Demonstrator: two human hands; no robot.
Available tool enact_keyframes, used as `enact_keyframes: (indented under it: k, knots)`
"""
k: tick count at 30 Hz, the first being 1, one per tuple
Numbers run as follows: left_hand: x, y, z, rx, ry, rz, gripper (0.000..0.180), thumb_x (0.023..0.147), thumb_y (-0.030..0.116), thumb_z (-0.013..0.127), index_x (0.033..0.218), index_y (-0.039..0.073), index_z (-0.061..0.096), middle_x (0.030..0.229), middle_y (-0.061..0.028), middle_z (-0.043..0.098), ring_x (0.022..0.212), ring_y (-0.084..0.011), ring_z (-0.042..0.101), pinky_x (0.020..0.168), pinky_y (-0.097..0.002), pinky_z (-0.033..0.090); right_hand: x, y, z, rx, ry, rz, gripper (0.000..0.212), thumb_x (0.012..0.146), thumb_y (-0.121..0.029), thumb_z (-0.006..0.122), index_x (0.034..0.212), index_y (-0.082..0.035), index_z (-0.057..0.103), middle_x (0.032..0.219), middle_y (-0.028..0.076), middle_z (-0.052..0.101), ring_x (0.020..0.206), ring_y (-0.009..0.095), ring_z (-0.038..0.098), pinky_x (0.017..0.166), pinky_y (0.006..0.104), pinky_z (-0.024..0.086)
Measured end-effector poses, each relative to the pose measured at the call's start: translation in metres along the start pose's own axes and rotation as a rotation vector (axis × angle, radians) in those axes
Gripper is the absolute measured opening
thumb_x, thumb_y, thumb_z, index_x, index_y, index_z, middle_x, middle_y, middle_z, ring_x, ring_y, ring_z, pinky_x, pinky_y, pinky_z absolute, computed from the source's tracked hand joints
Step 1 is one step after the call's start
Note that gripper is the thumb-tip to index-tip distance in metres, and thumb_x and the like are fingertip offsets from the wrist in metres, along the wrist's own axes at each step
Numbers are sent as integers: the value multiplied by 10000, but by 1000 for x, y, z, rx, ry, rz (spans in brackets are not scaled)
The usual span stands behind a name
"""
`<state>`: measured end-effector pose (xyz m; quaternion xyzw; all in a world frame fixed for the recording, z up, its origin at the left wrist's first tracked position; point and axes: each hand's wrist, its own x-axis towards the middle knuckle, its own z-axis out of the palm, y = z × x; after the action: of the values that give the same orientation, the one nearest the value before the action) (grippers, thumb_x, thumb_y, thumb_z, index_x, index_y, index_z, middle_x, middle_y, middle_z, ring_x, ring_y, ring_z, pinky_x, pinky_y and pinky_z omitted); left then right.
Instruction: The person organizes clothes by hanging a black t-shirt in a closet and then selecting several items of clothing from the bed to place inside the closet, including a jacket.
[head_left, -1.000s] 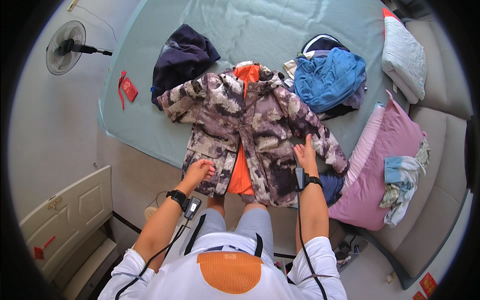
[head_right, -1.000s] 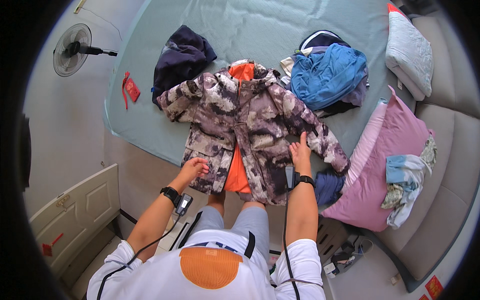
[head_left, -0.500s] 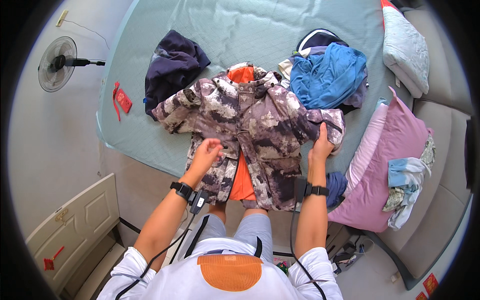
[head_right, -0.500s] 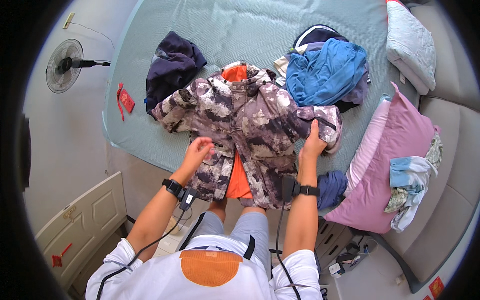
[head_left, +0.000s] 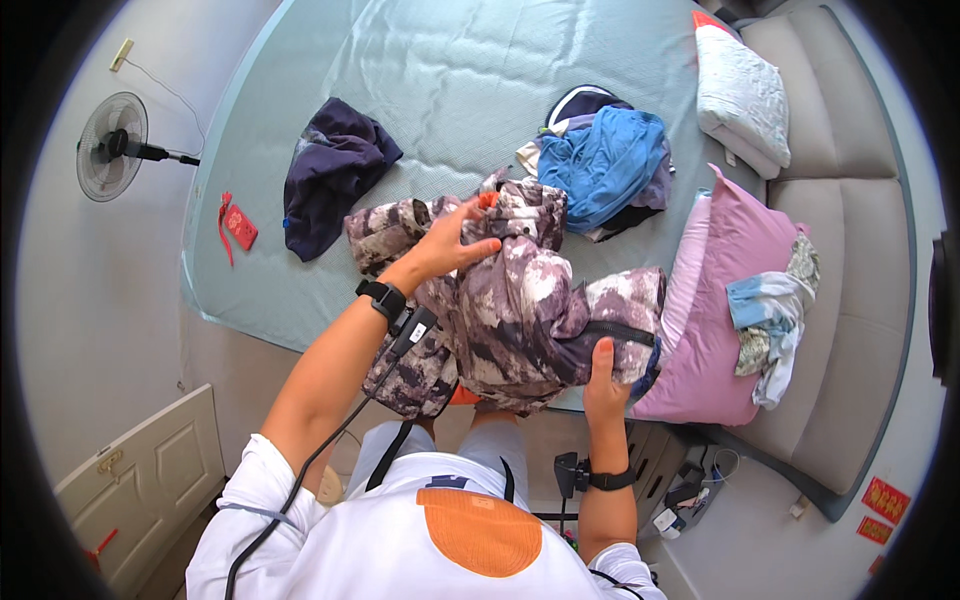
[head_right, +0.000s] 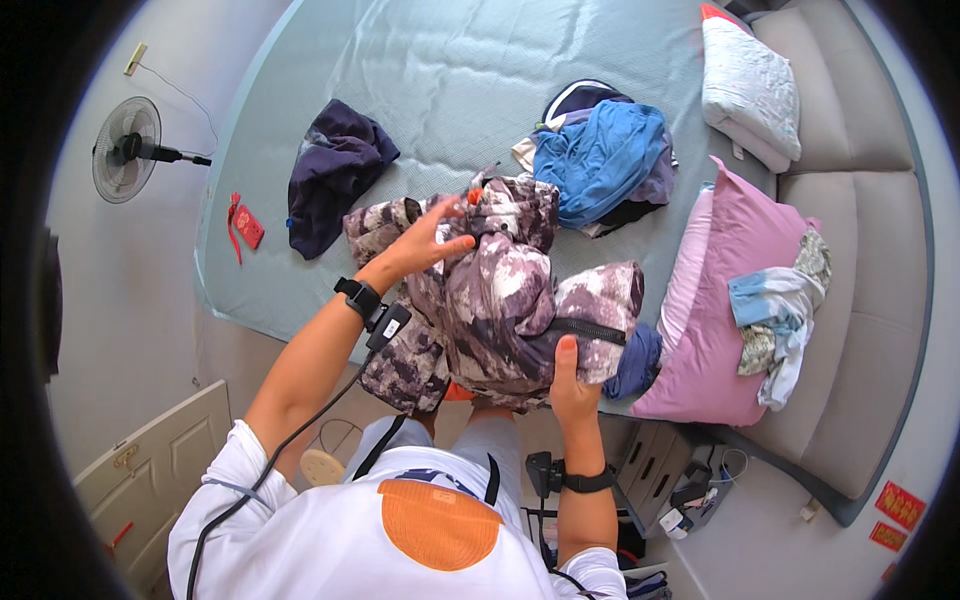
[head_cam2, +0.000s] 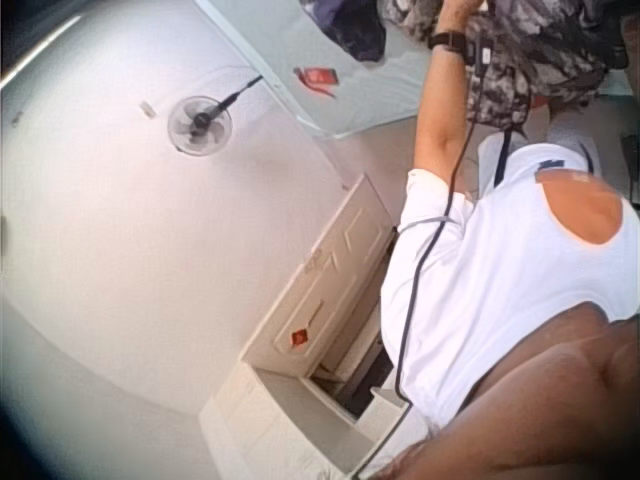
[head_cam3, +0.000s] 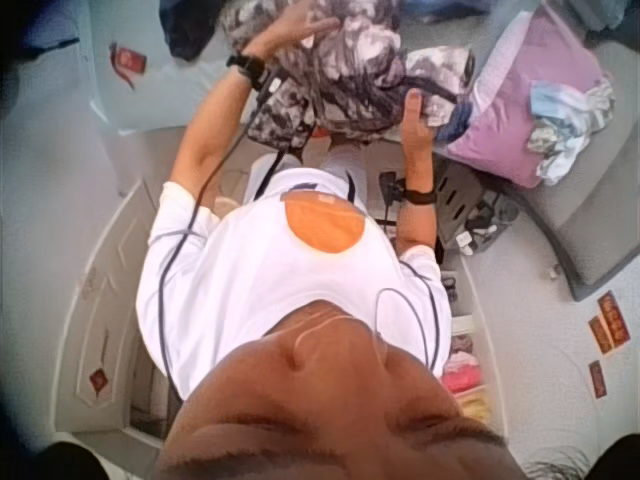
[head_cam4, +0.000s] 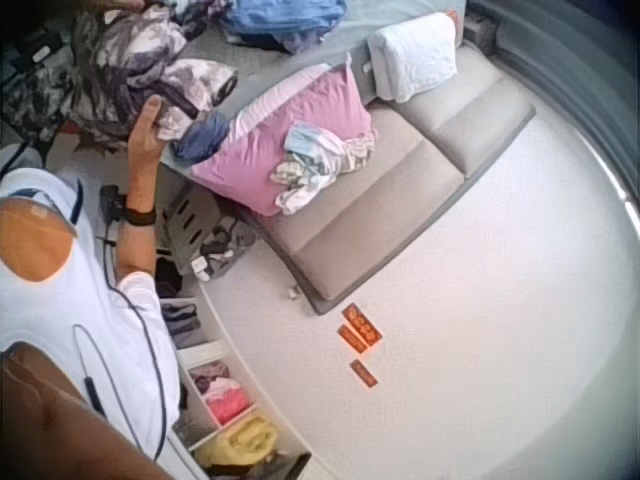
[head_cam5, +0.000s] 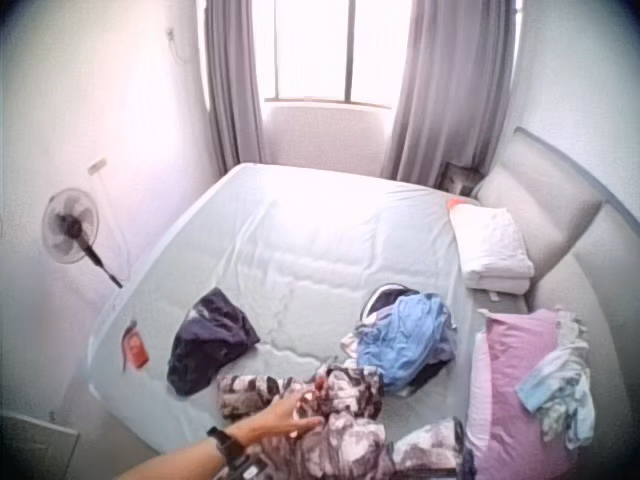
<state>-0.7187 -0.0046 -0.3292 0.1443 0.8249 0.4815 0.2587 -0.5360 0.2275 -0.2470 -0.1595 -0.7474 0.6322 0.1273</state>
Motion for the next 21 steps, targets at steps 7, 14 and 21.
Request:
enact_keyframes:
  k: [7, 14, 21]
  knots:
    - [-58, 16, 27, 56, 100, 268, 611, 845, 414, 597, 1309, 70, 401, 1214, -186, 418, 1183, -272, 370, 1004, -369, 293, -92, -78, -23, -211, -268, -86, 223, 789, -129, 680, 963, -13, 601, 894, 76, 615, 787, 187, 585, 731, 306, 469]
    - [-105, 82, 31, 19, -301, 297, 568, 834, 463, 583, 1093, -39, 529, 1068, -207, 562, 998, -295, 540, 870, -338, 410, -185, -133, -11, -737, -341, -473, 376, 697, -137, 737, 1024, -34, 583, 943, 82, 613, 854, 222, 595, 798, 328, 460]
    - [-162, 79, 69, 575, -472, 376, 484, 827, 464, 530, 748, -2, 634, 734, -206, 618, 693, -387, 590, 633, -449, 447, -251, -152, -30, -908, -168, -627, 294, 687, -164, 719, 965, -115, 637, 974, 113, 610, 905, 269, 578, 868, 408, 419]
